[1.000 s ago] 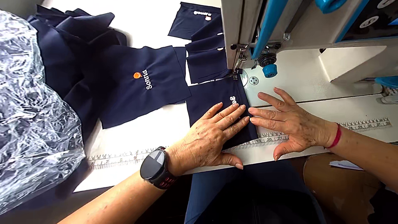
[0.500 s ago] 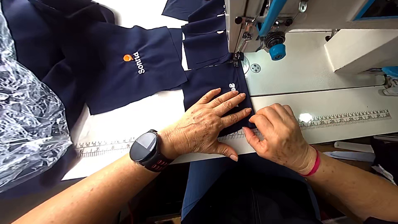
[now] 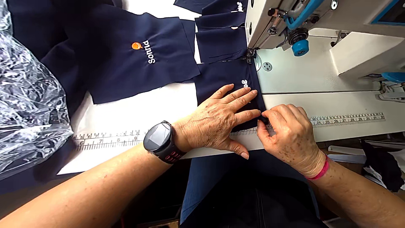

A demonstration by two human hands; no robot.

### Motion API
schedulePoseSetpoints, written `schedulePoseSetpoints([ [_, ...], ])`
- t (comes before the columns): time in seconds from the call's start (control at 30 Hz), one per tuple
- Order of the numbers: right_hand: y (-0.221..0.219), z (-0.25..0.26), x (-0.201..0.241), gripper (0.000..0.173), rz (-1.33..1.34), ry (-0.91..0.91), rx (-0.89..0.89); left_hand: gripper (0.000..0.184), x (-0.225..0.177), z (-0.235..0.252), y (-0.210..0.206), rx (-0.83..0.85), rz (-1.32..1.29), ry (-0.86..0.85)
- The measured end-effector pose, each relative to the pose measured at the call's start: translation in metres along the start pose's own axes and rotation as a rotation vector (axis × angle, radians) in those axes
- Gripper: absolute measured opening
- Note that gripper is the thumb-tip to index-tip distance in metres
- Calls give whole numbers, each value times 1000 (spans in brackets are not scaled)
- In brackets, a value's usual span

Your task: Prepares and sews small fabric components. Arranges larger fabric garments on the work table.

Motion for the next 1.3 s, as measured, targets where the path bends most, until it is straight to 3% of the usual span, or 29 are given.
schedulePoseSetpoints([
  [0.33,3,-9,-7,20,23,21,-87,92,-2,-1,-1,-17,43,0],
  [0.53,5,-5,-2,21,-69,131,-16,97,-3,-1,1,-29,10,12],
  [0.67,5,-3,-1,21,15,166,29,105,-4,-1,2,-48,-4,12],
  [0.73,7,-3,-12,35,149,132,80,99,-4,-1,0,-5,6,5],
  [0.87,11,-5,-48,102,334,161,184,98,-5,-1,1,4,16,1],
  [0.93,5,-18,-58,116,319,220,232,99,-5,-1,1,3,10,0],
  [1.07,-7,-46,-57,110,316,339,290,98,-6,1,2,13,0,3],
  [1.3,-13,-40,-55,91,399,460,305,85,-17,-3,3,33,-9,50],
])
Point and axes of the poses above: each hand's wrist, its own z-axis towards the middle knuckle, its own y-axis out of the back of the hand, x = y × z, the point moved 7 cm from there along z, towards the middle knuckle, and after that the axes turned 6 degrees about y, right-handed, at the moved point
